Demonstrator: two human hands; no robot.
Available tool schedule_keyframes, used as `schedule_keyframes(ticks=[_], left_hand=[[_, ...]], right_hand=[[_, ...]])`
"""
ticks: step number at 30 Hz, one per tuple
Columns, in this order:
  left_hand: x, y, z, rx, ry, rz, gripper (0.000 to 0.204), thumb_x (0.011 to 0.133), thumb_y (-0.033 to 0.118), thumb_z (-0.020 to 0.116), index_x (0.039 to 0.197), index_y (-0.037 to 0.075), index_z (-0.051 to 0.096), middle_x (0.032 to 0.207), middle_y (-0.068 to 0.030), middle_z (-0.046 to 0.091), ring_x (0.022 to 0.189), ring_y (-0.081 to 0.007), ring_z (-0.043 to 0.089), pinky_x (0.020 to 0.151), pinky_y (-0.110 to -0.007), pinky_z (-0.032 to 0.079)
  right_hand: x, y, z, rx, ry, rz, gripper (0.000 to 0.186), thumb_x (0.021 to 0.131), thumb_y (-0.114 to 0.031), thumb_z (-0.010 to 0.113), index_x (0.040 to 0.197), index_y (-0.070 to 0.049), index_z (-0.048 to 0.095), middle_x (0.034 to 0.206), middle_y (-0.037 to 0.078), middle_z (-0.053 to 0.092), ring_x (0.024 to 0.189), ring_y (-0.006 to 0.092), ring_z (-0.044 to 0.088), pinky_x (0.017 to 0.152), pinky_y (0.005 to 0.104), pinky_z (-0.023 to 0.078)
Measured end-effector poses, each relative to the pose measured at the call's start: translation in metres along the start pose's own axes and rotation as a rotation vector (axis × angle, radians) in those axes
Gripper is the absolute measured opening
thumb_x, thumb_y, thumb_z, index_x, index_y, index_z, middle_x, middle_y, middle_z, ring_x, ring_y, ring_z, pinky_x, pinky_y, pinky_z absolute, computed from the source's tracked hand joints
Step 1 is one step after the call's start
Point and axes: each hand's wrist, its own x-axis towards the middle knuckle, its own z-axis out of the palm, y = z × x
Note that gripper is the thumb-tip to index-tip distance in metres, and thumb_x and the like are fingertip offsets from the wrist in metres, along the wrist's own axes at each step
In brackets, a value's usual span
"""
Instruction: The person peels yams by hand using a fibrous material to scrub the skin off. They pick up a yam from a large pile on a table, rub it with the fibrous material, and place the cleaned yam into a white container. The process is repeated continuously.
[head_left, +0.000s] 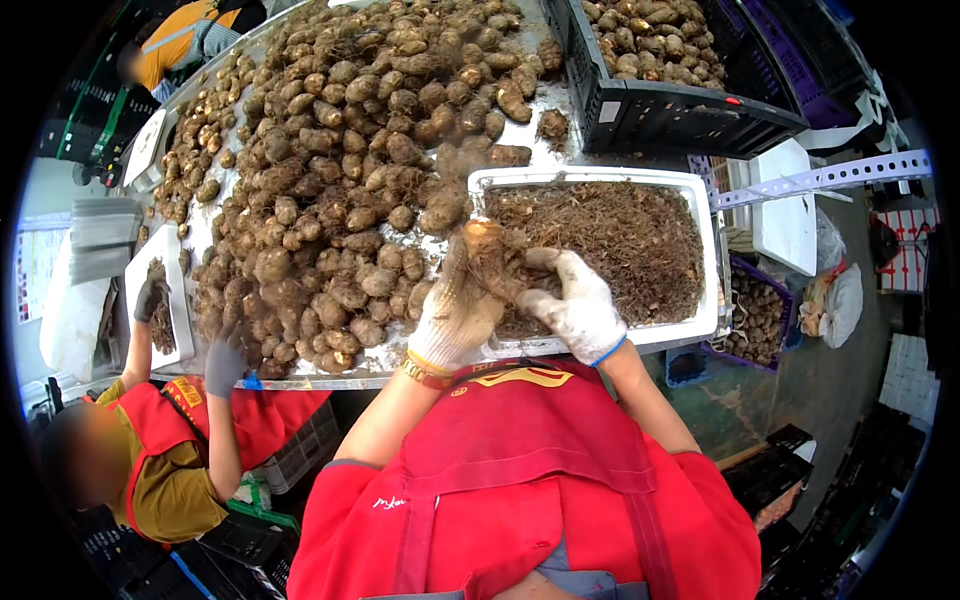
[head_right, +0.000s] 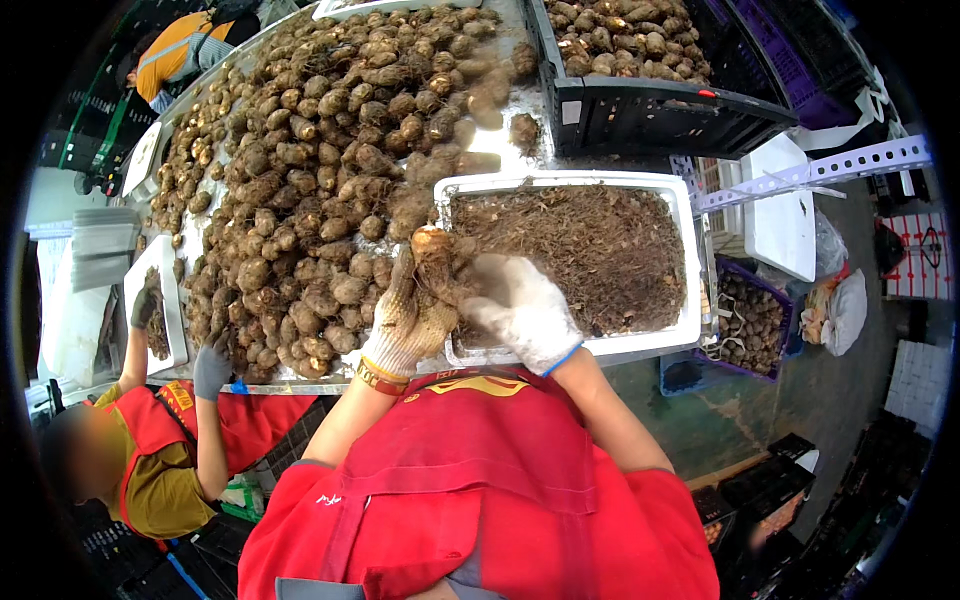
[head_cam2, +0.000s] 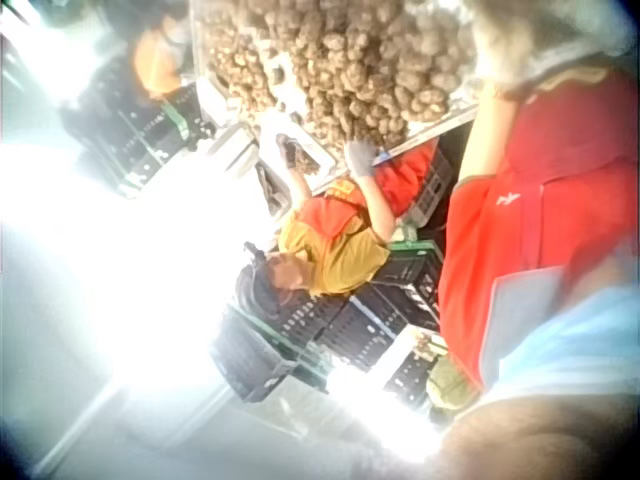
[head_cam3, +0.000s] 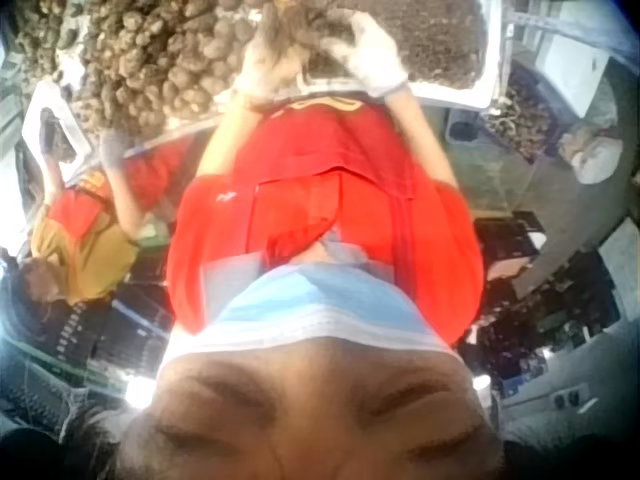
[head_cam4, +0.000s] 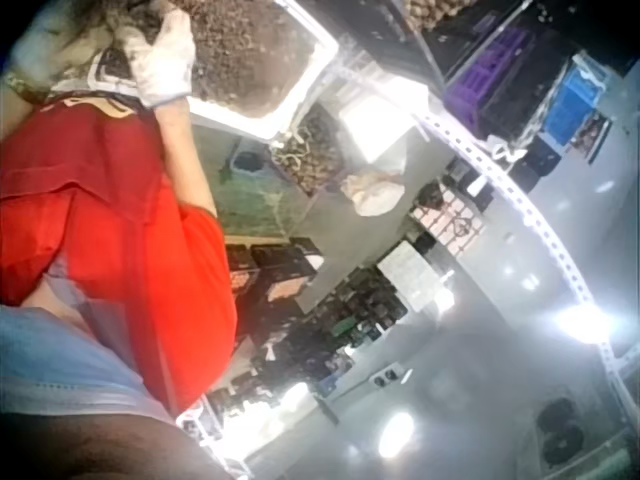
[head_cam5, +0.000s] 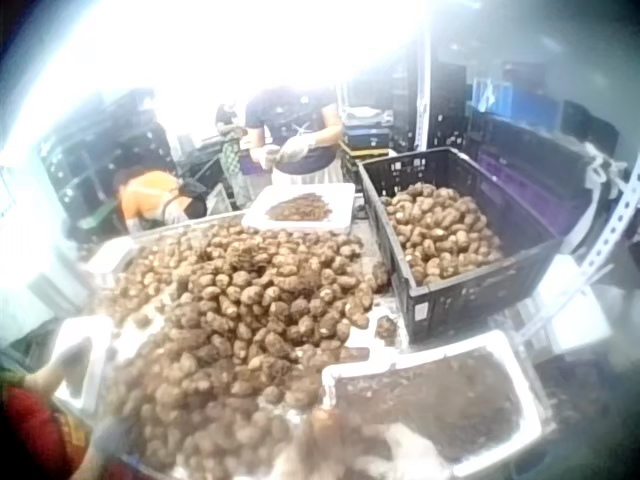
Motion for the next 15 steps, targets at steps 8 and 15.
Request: schedule_keyframes(ticks=[8,15], left_hand=[[0.001,0.007,-0.012,-0.139,-0.14,-0.062,0.052,0.094,0.034,0.058,0.137,0.01,0.043,0.131,-0.0136,0.051,0.117,-0.0298,0.051,0.102,-0.046,0.039],[-0.004,0.046,-0.006,1.403,-0.026,0.196,0.048,0.087,0.019,0.064,0.133,0.007,0.051,0.134,-0.0105,0.052,0.119,-0.0219,0.051,0.101,-0.035,0.041]], right_hand=[[0.005,0.003,0.028,0.401,-0.004,0.064,0.04,0.081,-0.014,0.07,0.114,0.003,0.058,0.1,0.015,0.066,0.091,0.0201,0.064,0.08,0.0311,0.051],[0.002,-0.008,-0.005,0.247,-0.179,0.062,0.03,0.087,-0.017,0.065,0.112,0.0,0.062,0.105,0.016,0.066,0.096,0.0217,0.065,0.084,0.0321,0.051]])
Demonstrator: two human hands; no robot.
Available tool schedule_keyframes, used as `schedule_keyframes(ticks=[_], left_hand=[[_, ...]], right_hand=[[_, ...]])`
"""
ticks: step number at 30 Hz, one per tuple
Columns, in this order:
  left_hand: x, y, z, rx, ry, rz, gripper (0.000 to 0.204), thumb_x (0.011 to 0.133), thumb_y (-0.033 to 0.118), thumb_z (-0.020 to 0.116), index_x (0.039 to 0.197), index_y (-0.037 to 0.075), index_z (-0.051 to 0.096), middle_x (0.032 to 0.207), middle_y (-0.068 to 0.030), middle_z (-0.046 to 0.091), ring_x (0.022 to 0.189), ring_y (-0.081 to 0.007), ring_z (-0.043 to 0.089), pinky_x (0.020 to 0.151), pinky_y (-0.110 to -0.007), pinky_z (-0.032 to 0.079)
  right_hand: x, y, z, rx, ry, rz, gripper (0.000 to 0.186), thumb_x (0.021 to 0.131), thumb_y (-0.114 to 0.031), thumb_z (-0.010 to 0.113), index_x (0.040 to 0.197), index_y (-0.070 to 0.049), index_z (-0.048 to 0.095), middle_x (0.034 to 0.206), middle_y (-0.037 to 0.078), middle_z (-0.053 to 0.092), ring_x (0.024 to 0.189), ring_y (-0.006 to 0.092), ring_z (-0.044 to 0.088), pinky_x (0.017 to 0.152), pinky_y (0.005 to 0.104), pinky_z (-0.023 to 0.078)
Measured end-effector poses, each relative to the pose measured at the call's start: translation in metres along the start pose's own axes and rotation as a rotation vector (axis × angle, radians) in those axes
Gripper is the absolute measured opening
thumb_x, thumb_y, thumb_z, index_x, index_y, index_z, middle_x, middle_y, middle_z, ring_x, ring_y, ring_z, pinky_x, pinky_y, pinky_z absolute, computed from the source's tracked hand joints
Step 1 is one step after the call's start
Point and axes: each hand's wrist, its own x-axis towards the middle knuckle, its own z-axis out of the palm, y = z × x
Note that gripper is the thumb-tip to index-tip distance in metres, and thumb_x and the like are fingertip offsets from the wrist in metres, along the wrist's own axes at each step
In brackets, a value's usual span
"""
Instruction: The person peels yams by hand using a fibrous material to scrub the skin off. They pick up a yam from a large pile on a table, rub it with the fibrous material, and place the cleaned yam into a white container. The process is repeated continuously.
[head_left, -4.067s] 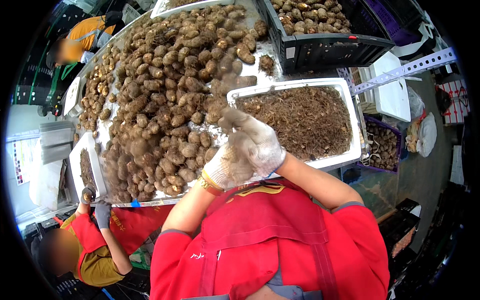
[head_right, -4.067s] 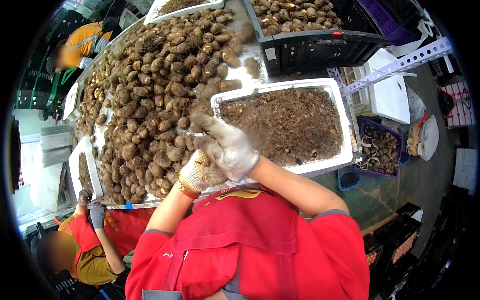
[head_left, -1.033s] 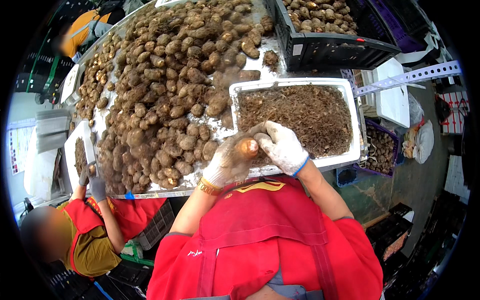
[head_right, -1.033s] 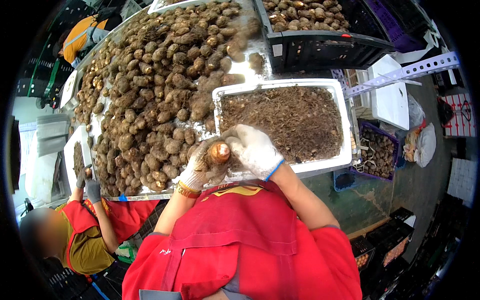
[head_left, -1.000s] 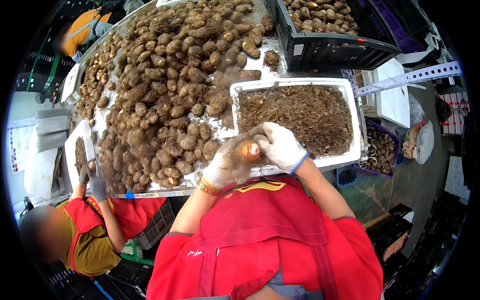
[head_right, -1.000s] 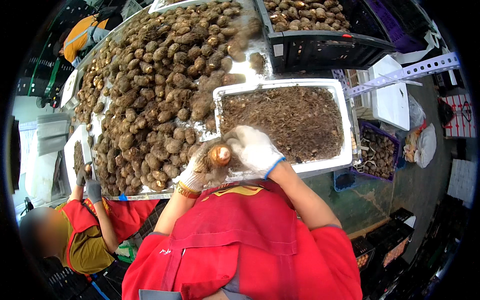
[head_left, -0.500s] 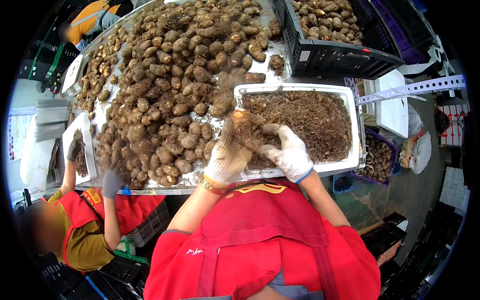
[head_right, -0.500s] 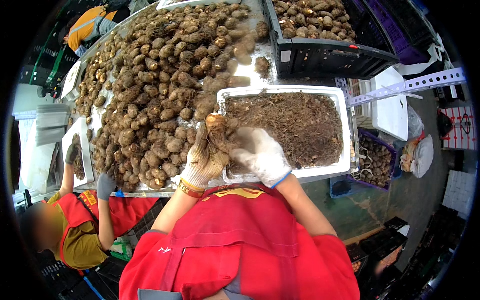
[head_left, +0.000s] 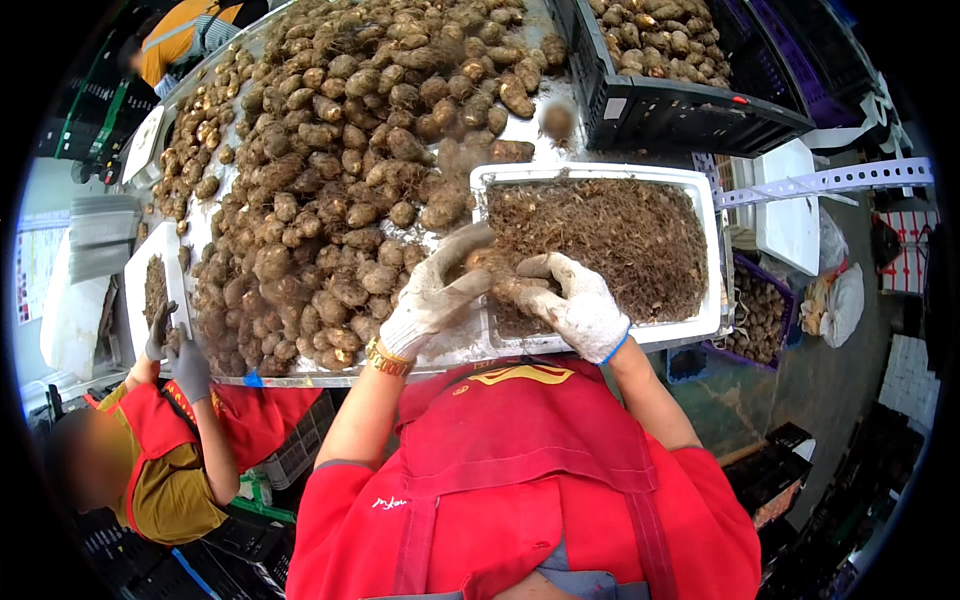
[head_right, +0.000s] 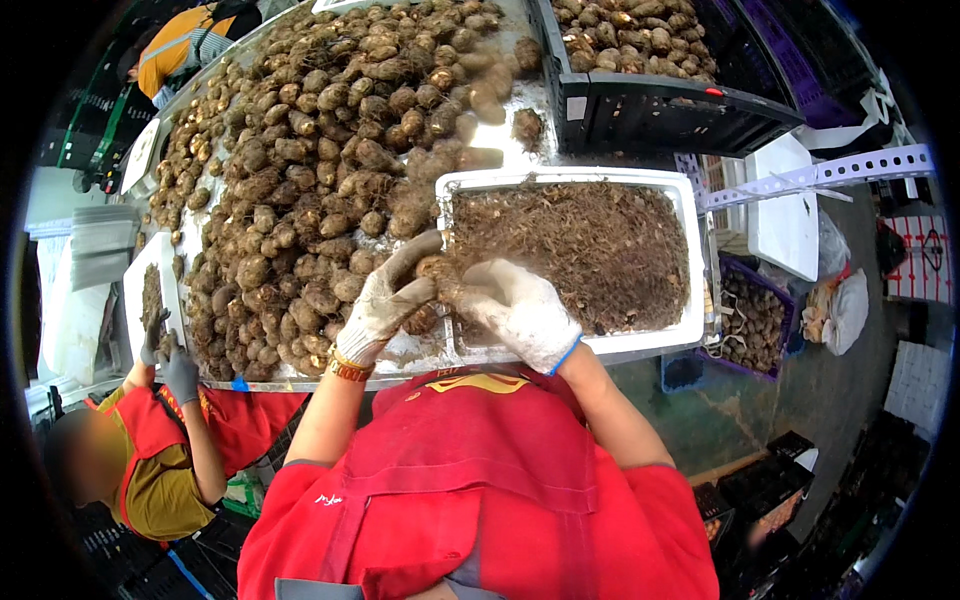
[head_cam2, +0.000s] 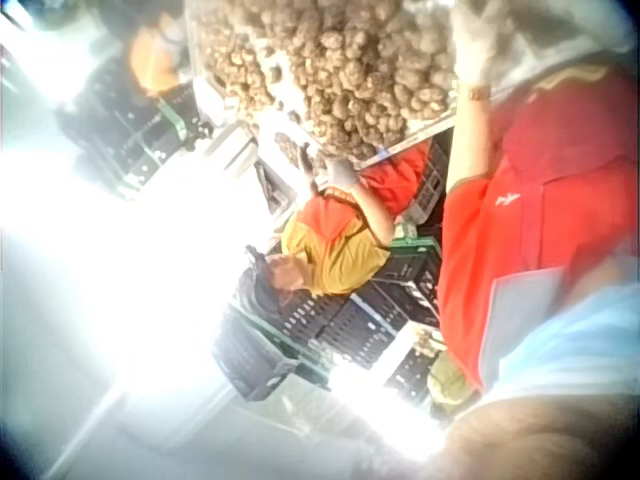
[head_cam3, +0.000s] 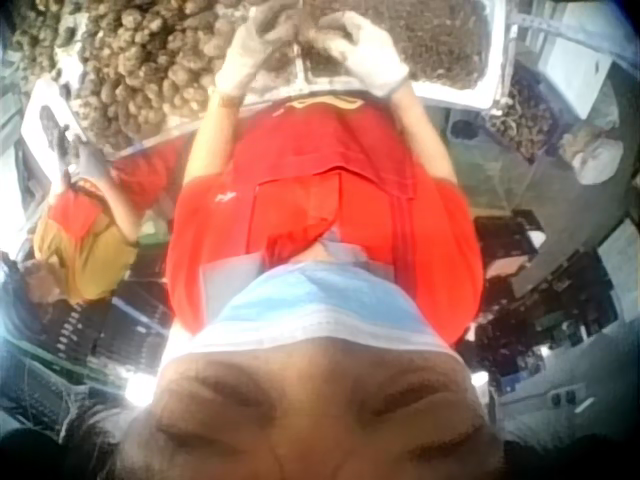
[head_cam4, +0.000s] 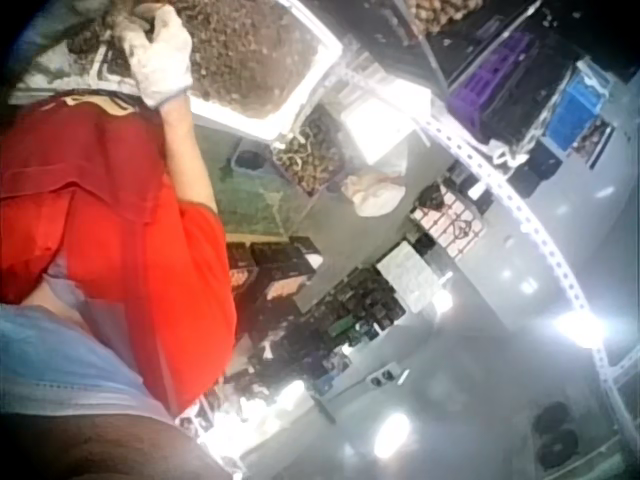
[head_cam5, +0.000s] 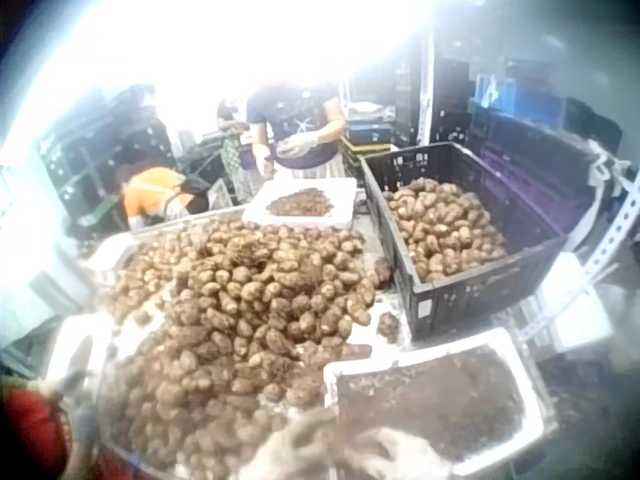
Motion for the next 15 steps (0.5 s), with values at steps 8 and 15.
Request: schedule_keyframes(ticks=[8,15], left_hand=[[0.003,0.033,0.007,0.336,-0.153,-0.212,0.028,0.086,0.025,0.065,0.101,0.001,0.067,0.097,-0.013,0.068,0.089,-0.0191,0.063,0.081,-0.032,0.049],[0.014,-0.02,0.003,0.201,0.143,0.002,0.04,0.093,0.016,0.057,0.13,0.004,0.051,0.119,-0.0125,0.062,0.102,-0.0181,0.06,0.087,-0.032,0.048]], right_hand=[[-0.002,0.018,-0.007,0.059,-0.233,0.042,0.031,0.085,-0.019,0.064,0.109,0.0,0.062,0.104,0.012,0.065,0.096,0.0174,0.063,0.082,0.0299,0.051],[-0.008,0.009,-0.015,0.338,-0.066,0.132,0.028,0.083,-0.016,0.06,0.103,0.003,0.062,0.081,0.006,0.062,0.066,0.0098,0.055,0.058,0.0228,0.046]])
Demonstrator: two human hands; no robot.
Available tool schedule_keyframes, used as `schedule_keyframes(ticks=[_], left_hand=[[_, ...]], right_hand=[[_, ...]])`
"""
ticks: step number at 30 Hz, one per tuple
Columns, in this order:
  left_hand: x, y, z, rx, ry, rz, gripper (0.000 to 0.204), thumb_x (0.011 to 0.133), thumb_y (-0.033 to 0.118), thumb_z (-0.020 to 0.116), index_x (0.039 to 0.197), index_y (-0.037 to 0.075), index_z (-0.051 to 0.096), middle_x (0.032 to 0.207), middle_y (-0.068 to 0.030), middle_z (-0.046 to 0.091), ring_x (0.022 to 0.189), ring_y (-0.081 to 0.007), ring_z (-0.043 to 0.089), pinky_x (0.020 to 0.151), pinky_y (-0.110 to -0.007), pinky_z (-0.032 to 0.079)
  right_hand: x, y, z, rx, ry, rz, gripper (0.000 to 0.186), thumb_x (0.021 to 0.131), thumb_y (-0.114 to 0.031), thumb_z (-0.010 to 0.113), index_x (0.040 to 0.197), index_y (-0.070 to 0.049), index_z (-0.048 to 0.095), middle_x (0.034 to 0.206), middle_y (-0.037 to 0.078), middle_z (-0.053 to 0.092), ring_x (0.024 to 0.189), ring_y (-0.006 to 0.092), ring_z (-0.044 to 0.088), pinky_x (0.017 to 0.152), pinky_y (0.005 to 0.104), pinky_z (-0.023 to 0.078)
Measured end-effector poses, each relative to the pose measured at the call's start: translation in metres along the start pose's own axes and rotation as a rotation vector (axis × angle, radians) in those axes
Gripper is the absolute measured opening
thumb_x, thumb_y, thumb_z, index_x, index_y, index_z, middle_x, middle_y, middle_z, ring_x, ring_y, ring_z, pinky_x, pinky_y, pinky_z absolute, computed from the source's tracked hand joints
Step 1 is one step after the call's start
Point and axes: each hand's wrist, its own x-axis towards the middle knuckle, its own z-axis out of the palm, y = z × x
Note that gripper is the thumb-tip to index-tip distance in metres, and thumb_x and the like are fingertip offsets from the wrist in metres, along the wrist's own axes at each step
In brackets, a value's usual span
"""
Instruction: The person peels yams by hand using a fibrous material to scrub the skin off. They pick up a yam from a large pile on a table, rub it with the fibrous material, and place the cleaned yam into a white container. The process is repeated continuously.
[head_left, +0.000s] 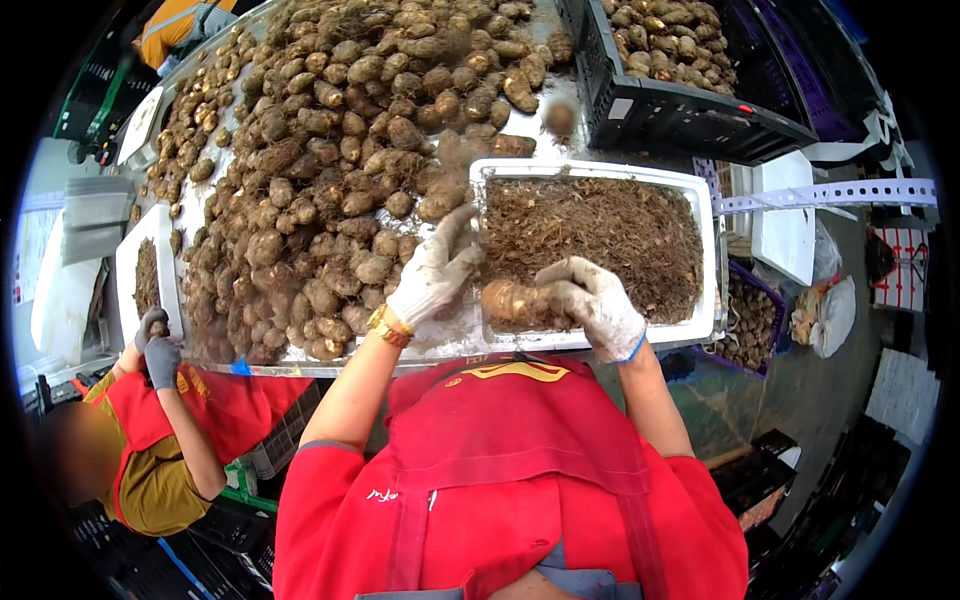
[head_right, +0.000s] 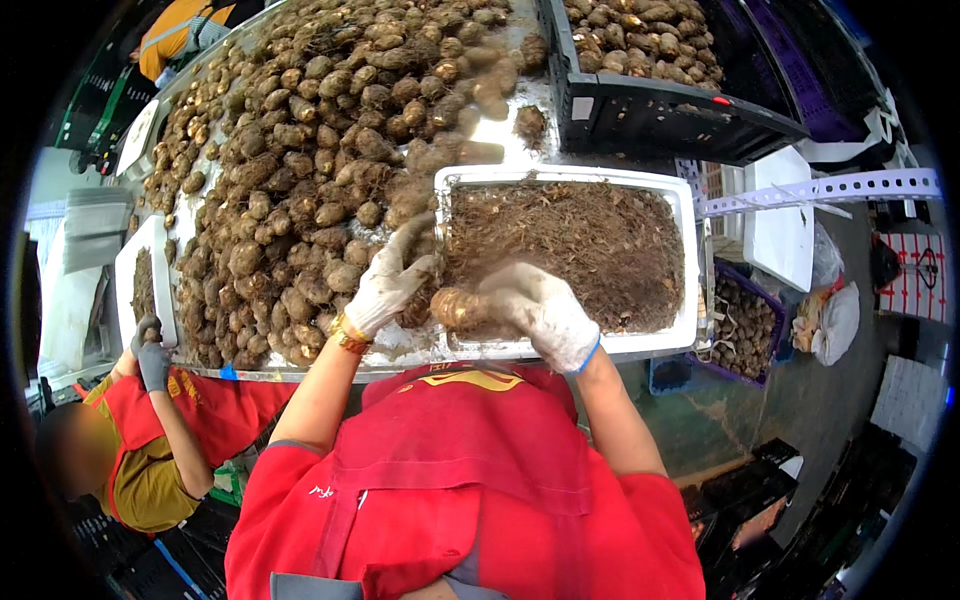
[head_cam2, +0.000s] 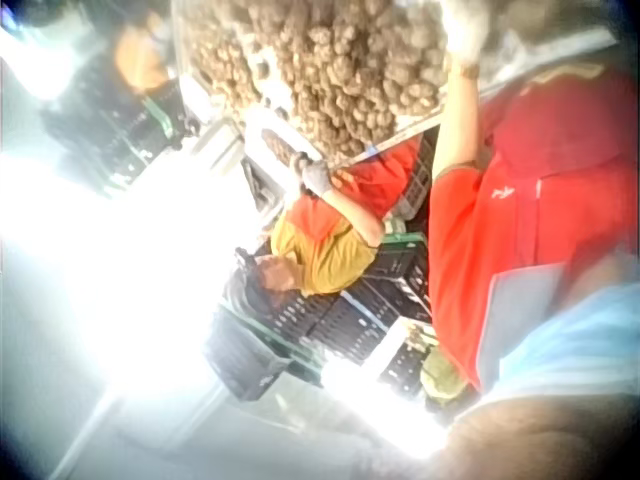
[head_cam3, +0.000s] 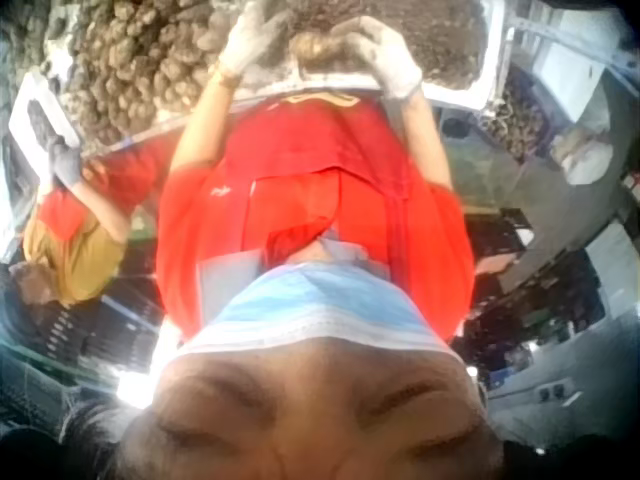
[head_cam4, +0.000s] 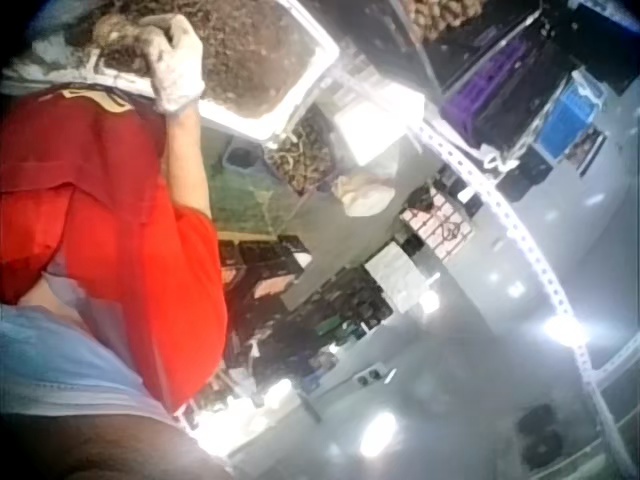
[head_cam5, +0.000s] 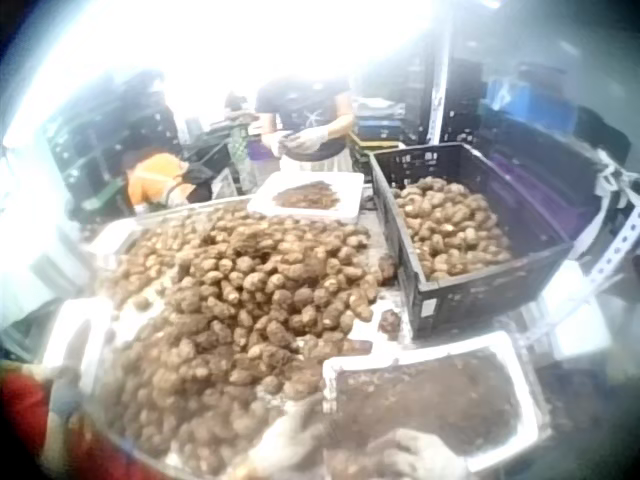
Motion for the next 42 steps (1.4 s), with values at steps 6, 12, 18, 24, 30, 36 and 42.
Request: schedule_keyframes(ticks=[6,12,18,24,30,36,42], left_hand=[[-0.01,0.038,-0.005,-0.106,-0.432,-0.173,0.041,0.097,0.009,0.045,0.137,-0.001,0.042,0.129,-0.0136,0.054,0.117,-0.0189,0.054,0.095,-0.025,0.046],[-0.032,0.026,0.012,-0.101,-0.312,-0.143,0.04,0.101,0.032,0.04,0.125,0.001,0.05,0.11,-0.0123,0.06,0.098,-0.0179,0.06,0.083,-0.028,0.05],[-0.042,-0.019,0.03,-0.26,0.08,-0.131,0.043,0.102,0.035,0.037,0.13,0.005,0.05,0.112,-0.013,0.063,0.096,-0.0202,0.062,0.082,-0.033,0.052],[-0.027,-0.013,-0.025,-0.596,0.108,-0.22,0.05,0.1,0.044,0.04,0.134,0.008,0.045,0.092,-0.0051,0.057,0.074,-0.014,0.054,0.061,-0.025,0.043],[0.027,0.0,-0.2,-1.256,0.576,0.014,0.04,0.091,0.028,0.058,0.122,0.003,0.05,0.078,-0.0066,0.059,0.063,-0.0122,0.058,0.05,-0.021,0.053],[0.024,-0.024,-0.2,0.289,0.349,0.117,0.025,0.088,0.019,0.064,0.108,0.005,0.064,0.097,-0.0099,0.068,0.066,-0.0163,0.063,0.066,-0.029,0.058],[0.021,-0.039,-0.094,1.106,-0.345,-0.166,0.04,0.089,0.033,0.059,0.12,0.007,0.057,0.108,-0.0136,0.064,0.093,-0.0298,0.065,0.076,-0.044,0.054]], right_hand=[[0.014,0.021,0.001,0.312,0.07,0.158,0.032,0.09,-0.031,0.061,0.099,0.0,0.062,0.073,0.001,0.058,0.056,0.0075,0.049,0.05,0.0215,0.042],[0.034,0.01,0.017,0.138,0.015,0.154,0.037,0.092,-0.034,0.055,0.107,-0.002,0.062,0.083,0.003,0.061,0.069,0.012,0.057,0.06,0.0253,0.047],[0.051,0.012,0.035,-0.562,-0.013,-0.049,0.031,0.086,-0.023,0.064,0.106,0.001,0.06,0.092,0.008,0.064,0.083,0.0178,0.06,0.076,0.0293,0.049],[0.033,0.031,0.04,-0.123,-0.141,-0.278,0.034,0.091,-0.03,0.061,0.101,0.002,0.06,0.089,0.008,0.063,0.075,0.0132,0.059,0.067,0.0267,0.049],[0.024,0.008,0.033,0.084,0.039,-0.052,0.041,0.089,-0.017,0.061,0.125,0.003,0.054,0.099,0.008,0.062,0.085,0.0133,0.059,0.075,0.0248,0.048],[0.024,0.024,0.028,-0.018,0.062,0.062,0.028,0.09,-0.009,0.057,0.116,0.001,0.06,0.104,0.01,0.065,0.094,0.0133,0.06,0.083,0.027,0.049],[0.027,0.033,0.03,-0.136,0.04,0.011,0.025,0.092,-0.009,0.057,0.114,0.002,0.06,0.102,0.009,0.066,0.093,0.0129,0.059,0.082,0.0274,0.048]])
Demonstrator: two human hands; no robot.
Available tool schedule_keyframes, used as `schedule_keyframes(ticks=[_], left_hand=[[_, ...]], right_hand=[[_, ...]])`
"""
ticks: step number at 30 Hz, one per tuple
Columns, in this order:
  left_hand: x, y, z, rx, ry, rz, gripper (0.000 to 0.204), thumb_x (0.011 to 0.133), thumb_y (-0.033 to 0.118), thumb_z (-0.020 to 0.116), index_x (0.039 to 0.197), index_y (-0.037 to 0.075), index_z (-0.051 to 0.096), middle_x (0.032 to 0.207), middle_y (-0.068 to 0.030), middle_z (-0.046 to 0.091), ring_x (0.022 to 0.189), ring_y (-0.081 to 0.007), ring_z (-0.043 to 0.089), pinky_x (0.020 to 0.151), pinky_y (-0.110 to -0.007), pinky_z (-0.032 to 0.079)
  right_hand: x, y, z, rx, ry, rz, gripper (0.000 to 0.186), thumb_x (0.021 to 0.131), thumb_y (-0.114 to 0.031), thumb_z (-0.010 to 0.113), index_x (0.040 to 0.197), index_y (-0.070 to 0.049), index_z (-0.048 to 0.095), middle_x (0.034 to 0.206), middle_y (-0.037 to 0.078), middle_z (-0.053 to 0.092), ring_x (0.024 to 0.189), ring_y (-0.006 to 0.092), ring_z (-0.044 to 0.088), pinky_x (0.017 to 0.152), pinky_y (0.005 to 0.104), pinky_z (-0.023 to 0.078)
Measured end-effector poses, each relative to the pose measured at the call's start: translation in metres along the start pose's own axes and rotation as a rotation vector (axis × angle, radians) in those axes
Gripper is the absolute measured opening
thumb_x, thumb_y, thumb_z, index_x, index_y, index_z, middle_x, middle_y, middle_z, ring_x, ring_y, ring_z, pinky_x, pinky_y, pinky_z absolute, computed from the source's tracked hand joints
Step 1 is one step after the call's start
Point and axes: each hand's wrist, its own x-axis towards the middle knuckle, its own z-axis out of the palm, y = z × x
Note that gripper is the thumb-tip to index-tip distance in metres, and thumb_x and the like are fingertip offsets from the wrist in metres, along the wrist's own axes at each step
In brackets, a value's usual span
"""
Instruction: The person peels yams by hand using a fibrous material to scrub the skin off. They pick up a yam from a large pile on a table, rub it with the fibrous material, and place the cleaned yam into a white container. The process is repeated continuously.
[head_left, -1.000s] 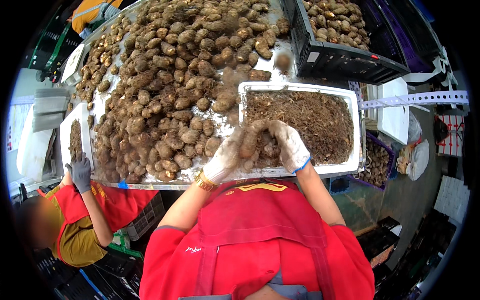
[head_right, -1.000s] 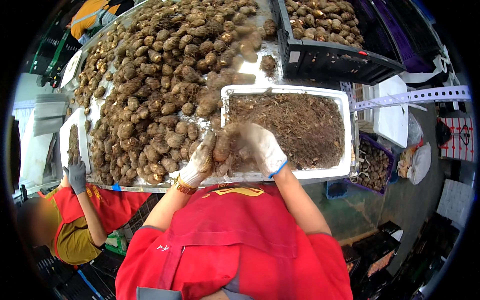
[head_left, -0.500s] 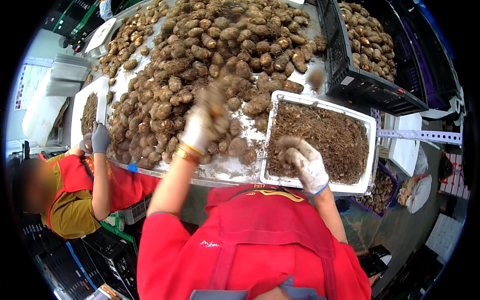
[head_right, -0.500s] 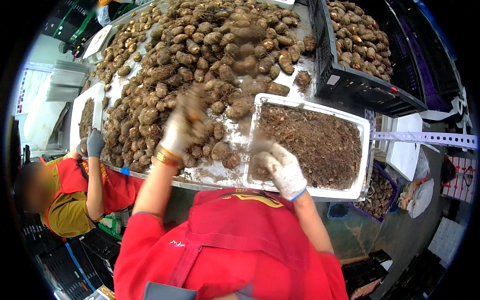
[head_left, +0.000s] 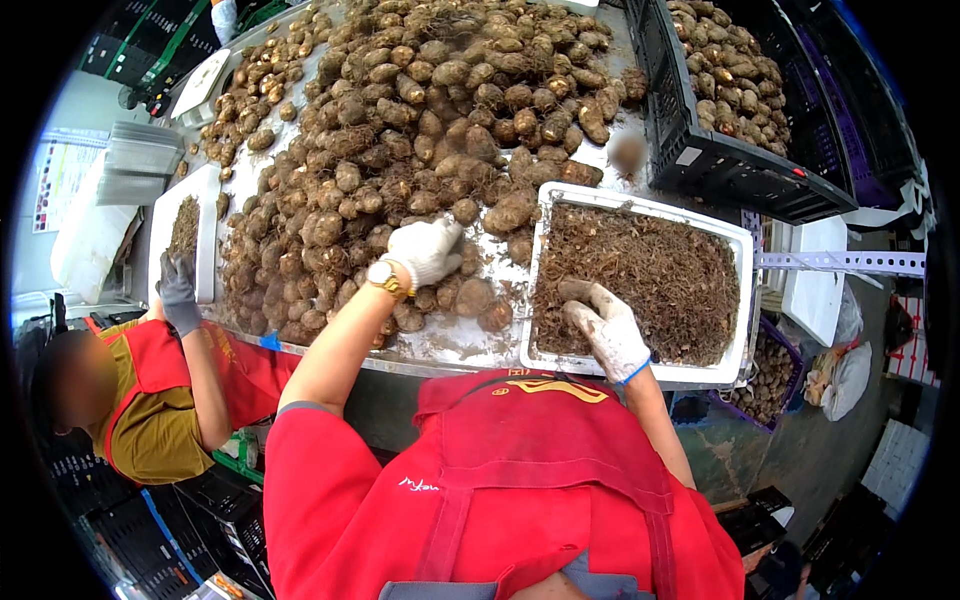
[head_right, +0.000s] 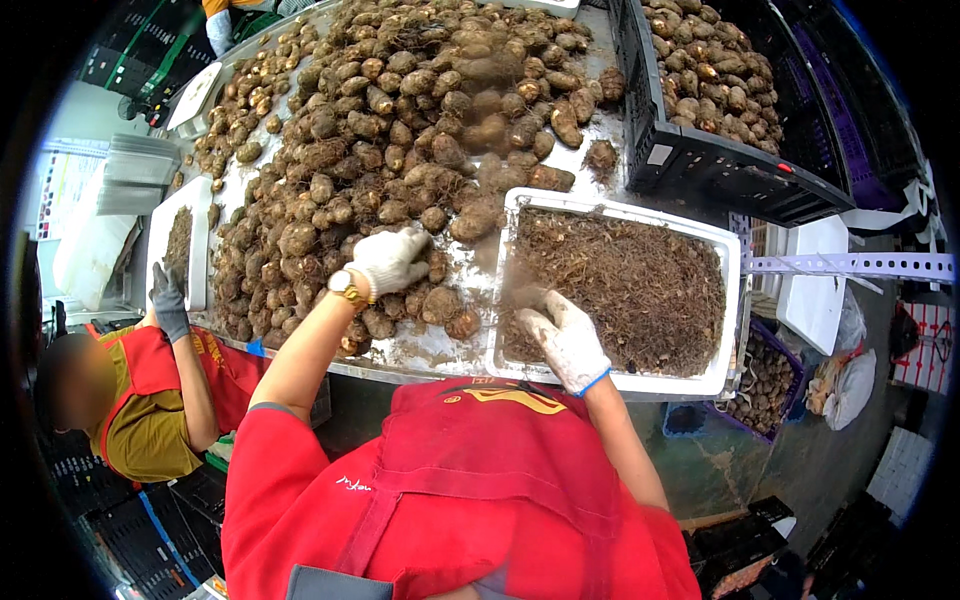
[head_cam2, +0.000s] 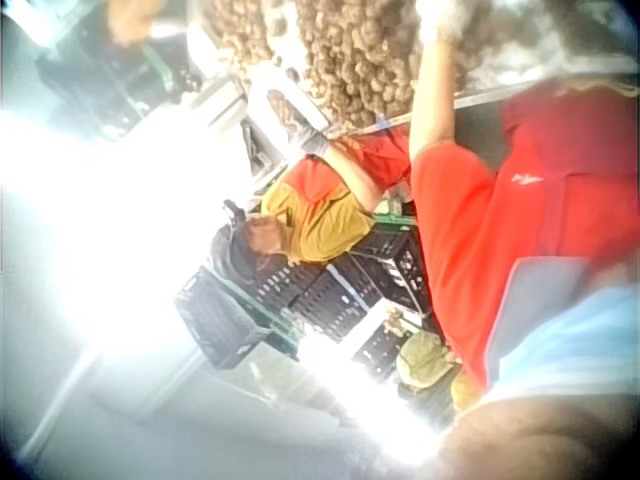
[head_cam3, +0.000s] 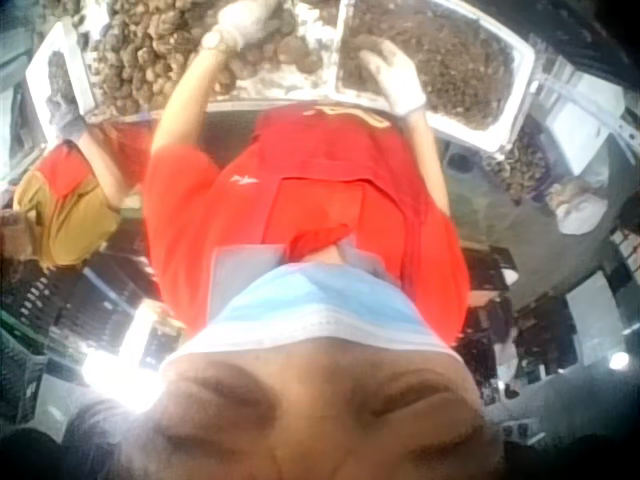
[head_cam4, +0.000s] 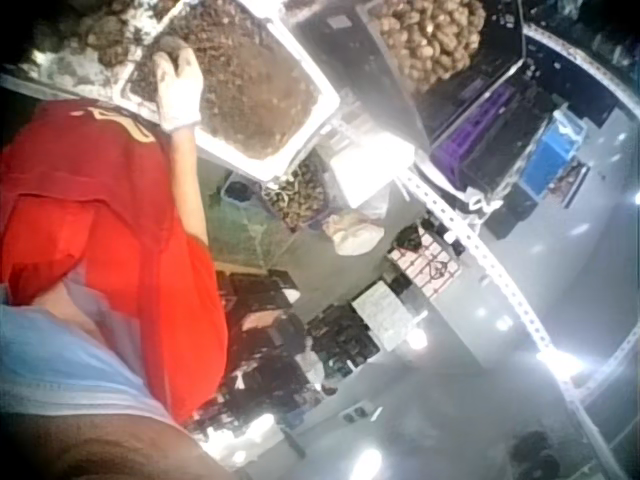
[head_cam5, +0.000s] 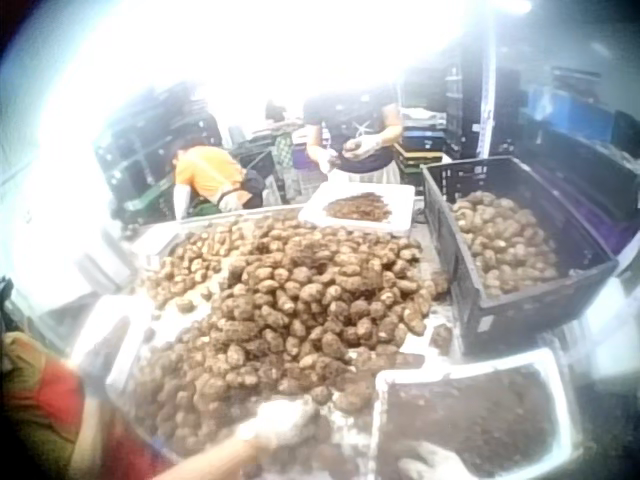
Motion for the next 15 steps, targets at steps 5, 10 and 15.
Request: schedule_keyframes(ticks=[5,10,15], left_hand=[[0.016,-0.003,0.008,0.099,-0.113,0.008,0.042,0.084,0.031,0.065,0.116,0.007,0.054,0.115,-0.0224,0.056,0.095,-0.0373,0.063,0.075,-0.046,0.053],[-0.014,0.003,-0.003,-0.111,0.113,-0.105,0.049,0.08,0.036,0.07,0.115,0.005,0.058,0.107,-0.0213,0.059,0.096,-0.035,0.063,0.078,-0.044,0.051],[-0.045,0.047,-0.044,-1.155,0.013,-0.133,0.035,0.086,0.028,0.068,0.108,0.001,0.064,0.1,-0.0123,0.068,0.087,-0.0181,0.064,0.075,-0.031,0.051]], right_hand=[[0.003,0.018,0.0,-0.113,-0.009,-0.061,0.027,0.09,-0.017,0.061,0.113,-0.003,0.062,0.1,0.014,0.066,0.092,0.0184,0.061,0.083,0.0294,0.048],[-0.003,0.013,-0.006,-0.089,0.004,-0.071,0.031,0.088,-0.021,0.063,0.114,-0.003,0.062,0.104,0.015,0.067,0.096,0.0215,0.063,0.085,0.0322,0.048],[0.011,0.013,-0.001,-0.155,0.049,-0.243,0.043,0.084,-0.028,0.067,0.119,-0.004,0.059,0.11,0.017,0.063,0.099,0.0254,0.062,0.087,0.0348,0.049]])
